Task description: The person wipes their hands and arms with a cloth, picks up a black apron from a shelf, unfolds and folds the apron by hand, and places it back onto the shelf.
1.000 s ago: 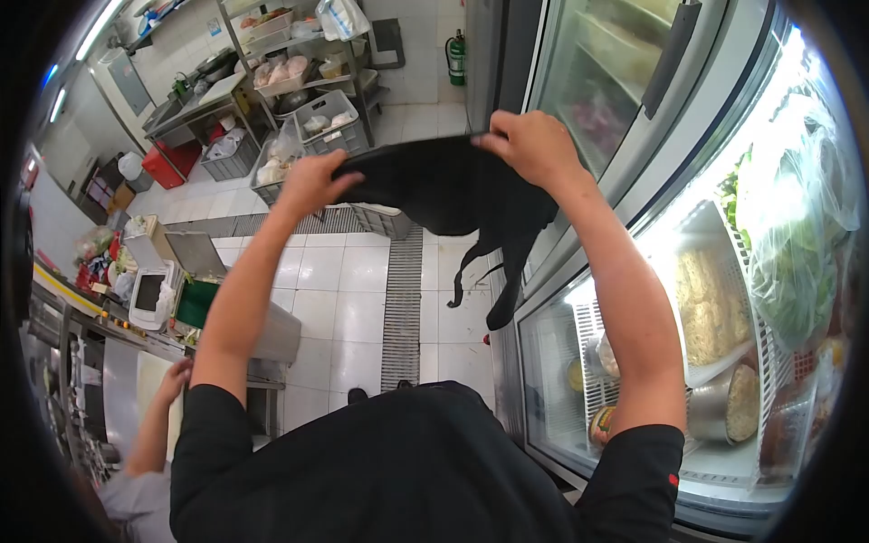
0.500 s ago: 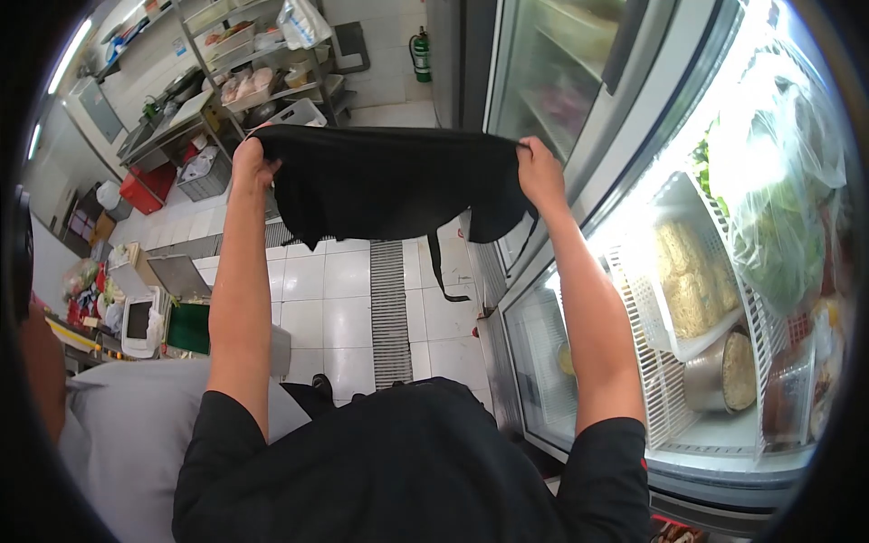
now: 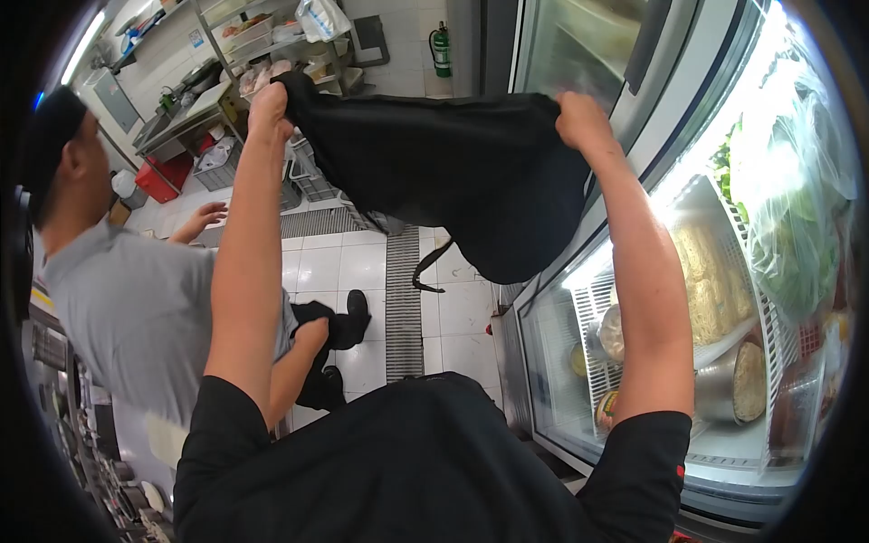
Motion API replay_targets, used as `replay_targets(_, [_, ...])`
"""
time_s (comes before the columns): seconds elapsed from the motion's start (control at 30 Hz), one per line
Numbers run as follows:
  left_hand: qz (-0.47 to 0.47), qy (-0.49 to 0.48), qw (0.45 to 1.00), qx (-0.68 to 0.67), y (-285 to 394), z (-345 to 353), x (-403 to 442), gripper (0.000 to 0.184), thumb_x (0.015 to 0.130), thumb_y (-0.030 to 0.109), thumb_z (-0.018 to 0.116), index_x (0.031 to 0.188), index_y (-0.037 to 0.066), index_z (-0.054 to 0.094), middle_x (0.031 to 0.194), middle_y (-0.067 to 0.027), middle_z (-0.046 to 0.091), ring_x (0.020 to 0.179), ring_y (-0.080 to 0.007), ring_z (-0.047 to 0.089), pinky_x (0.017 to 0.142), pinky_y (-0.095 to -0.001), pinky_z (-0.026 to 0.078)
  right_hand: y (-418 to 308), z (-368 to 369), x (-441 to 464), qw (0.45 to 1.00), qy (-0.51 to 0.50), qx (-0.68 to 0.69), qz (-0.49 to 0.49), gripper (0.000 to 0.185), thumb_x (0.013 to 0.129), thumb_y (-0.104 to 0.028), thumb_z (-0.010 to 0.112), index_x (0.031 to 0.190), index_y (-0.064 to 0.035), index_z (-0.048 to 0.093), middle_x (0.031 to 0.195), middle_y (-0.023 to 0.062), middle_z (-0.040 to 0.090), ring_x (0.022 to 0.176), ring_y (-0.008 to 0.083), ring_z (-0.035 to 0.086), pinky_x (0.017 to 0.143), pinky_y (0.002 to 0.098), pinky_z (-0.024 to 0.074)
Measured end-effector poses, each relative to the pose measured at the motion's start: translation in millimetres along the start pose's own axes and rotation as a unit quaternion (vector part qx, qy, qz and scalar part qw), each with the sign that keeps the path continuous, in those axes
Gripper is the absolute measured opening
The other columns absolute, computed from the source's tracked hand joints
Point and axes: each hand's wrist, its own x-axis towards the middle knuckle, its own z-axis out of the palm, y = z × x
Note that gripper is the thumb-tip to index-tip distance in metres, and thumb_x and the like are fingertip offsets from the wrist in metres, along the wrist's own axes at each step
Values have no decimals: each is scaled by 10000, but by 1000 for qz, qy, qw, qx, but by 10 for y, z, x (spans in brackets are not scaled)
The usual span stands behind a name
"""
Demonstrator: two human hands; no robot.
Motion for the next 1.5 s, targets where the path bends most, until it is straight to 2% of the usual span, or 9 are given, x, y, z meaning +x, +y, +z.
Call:
replay_targets(0.13, [16,23,996,85,173,87,-367,243,832,16,405,853,108,629,640,0,522,444,-103,381,395,-260,304,26,-70,109,982,182,-39,-27,269,841,-53,506,1069,-61,648,1002,203,643,975,386,613,838,464,502])
replay_targets(0.33, [123,-111,984,62,763,-138,-819,216,842,75,572,1025,82,687,689,35,618,448,-34,450,378,-199,279,72,-400,311,969,242,-47,11,231,842,-50,516,1045,-54,627,986,203,632,969,397,609,827,472,502])
replay_targets(0.57, [161,-135,967,141,1523,-870,-859,271,859,63,549,1103,54,667,778,16,660,510,-44,519,439,-186,379,-1,-496,303,962,258,-80,-31,140,825,-31,538,950,-41,600,940,221,643,937,419,616,816,489,496])
replay_targets(0.67, [181,-70,957,215,1648,-1223,-844,222,863,61,550,1043,41,679,860,-4,678,737,-84,642,637,-198,496,25,-515,390,961,270,-54,-25,180,811,-34,531,962,-33,627,918,233,654,927,423,619,828,495,485])
replay_targets(0.97, [104,-46,876,469,1538,-2274,-712,184,809,73,570,962,50,670,663,87,484,521,-16,351,471,-198,264,-215,-536,356,998,-12,58,-30,275,793,4,467,987,-23,660,867,189,678,785,331,647,714,404,492])
replay_targets(1.07, [102,-27,898,427,1463,-2461,-698,175,819,67,567,960,49,669,648,91,468,512,-19,363,469,-194,271,-368,-645,172,888,-164,426,61,192,847,-18,497,948,-38,658,810,63,654,695,199,611,636,345,478])
replay_targets(1.2, [90,-13,947,309,1395,-2779,-627,130,860,100,606,967,61,669,667,88,485,542,-29,400,492,-189,311,-247,-592,15,849,-216,474,84,105,865,-52,567,927,-49,651,794,-24,591,677,93,526,615,274,436])
replay_targets(1.37, [94,32,967,237,1333,-2951,-650,122,894,144,611,998,97,654,844,29,624,732,-67,558,685,-223,472,-318,-594,-252,964,-136,225,-45,191,784,-144,699,931,-31,650,700,-22,554,695,82,484,664,247,396])
replay_targets(1.5, [127,-26,983,132,1246,-3268,-583,157,916,129,578,1066,84,600,960,-16,650,874,-125,613,824,-299,503,-402,-864,-637,905,-193,378,15,190,747,-159,726,916,-91,672,695,-77,568,602,21,459,536,196,340])
